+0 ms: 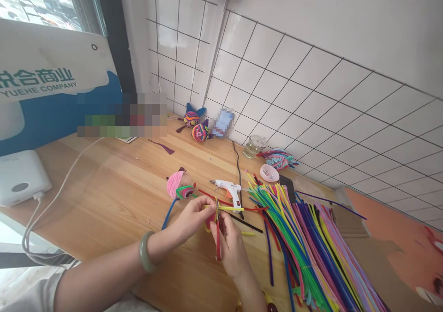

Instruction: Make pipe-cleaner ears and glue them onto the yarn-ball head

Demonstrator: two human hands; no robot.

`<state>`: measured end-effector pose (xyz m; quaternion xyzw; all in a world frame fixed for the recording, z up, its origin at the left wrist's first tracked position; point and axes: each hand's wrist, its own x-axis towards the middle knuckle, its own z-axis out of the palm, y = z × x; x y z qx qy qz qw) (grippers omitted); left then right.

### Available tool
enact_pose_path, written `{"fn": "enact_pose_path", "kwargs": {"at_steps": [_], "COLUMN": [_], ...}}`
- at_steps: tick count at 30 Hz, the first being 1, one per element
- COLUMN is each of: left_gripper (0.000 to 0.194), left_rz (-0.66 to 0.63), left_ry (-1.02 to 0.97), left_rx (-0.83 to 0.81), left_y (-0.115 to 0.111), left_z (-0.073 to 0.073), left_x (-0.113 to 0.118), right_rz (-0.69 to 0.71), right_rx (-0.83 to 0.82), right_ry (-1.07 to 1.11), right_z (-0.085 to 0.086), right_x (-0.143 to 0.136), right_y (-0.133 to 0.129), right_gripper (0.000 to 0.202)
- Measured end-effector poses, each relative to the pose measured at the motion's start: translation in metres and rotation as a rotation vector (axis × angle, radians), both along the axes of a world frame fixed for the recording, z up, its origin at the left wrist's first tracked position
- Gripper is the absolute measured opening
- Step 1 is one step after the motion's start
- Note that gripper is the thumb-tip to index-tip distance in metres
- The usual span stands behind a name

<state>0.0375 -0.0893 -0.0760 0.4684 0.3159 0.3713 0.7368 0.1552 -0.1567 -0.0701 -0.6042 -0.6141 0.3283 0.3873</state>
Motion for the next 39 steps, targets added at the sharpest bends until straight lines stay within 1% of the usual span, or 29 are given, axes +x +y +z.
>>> {"fn": "enact_pose_path", "kwargs": {"at_steps": [9, 14, 19, 22, 25, 26, 28, 31, 33, 35, 37, 39], "left_gripper": [0.022, 0.022, 0.023, 0.024, 0.026, 0.026, 0.027, 0.026, 0.025, 0.024, 0.023, 0.023], "left_rz": [0.010, 0.012, 0.000, -0.010, 0.001, 0.004, -0.006, -0.033, -0.039, -0.051, -0.069, -0.079], "left_ry": [-0.028, -0.033, -0.069, -0.072, -0.077, -0.082, -0.099, -0.128, -0.148, -0.171, -0.189, -0.198], "left_rx": [-0.031, -0.036, -0.029, -0.023, -0.022, -0.030, -0.059, -0.128, -0.180, -0.212, -0.232, -0.249], "left_y": [0.000, 0.000, 0.000, 0.000, 0.001, 0.001, 0.002, 0.002, 0.002, 0.001, 0.000, 0.000], "left_z": [0.000, 0.001, 0.002, 0.003, 0.002, 0.002, 0.000, -0.002, -0.003, -0.004, -0.005, -0.005], "left_x": [0.000, 0.000, -0.001, -0.001, -0.002, -0.002, -0.002, -0.002, -0.002, -0.001, -0.001, -0.001], "right_rz": [-0.040, -0.082, -0.091, -0.114, -0.236, -0.306, -0.411, -0.456, -0.446, -0.401, -0.364, -0.370], "right_rx": [0.090, 0.128, 0.110, 0.088, 0.074, 0.053, -0.053, -0.275, -0.417, -0.536, -0.575, -0.550], "right_ry": [-0.083, -0.214, -0.255, -0.198, -0.164, -0.203, -0.374, -0.697, -0.854, -0.931, -0.982, -1.058], "right_z": [-0.003, -0.008, -0.012, -0.008, 0.004, 0.009, 0.019, 0.027, 0.024, 0.017, 0.008, 0.002], "right_x": [-0.005, -0.006, -0.006, -0.003, 0.010, 0.017, 0.033, 0.057, 0.069, 0.076, 0.079, 0.078], "right_y": [0.000, 0.000, -0.002, -0.001, -0.001, -0.002, -0.006, -0.017, -0.026, -0.035, -0.042, -0.048], "right_gripper": [0.024, 0.026, 0.030, 0.030, 0.032, 0.033, 0.033, 0.033, 0.034, 0.033, 0.033, 0.034]}}
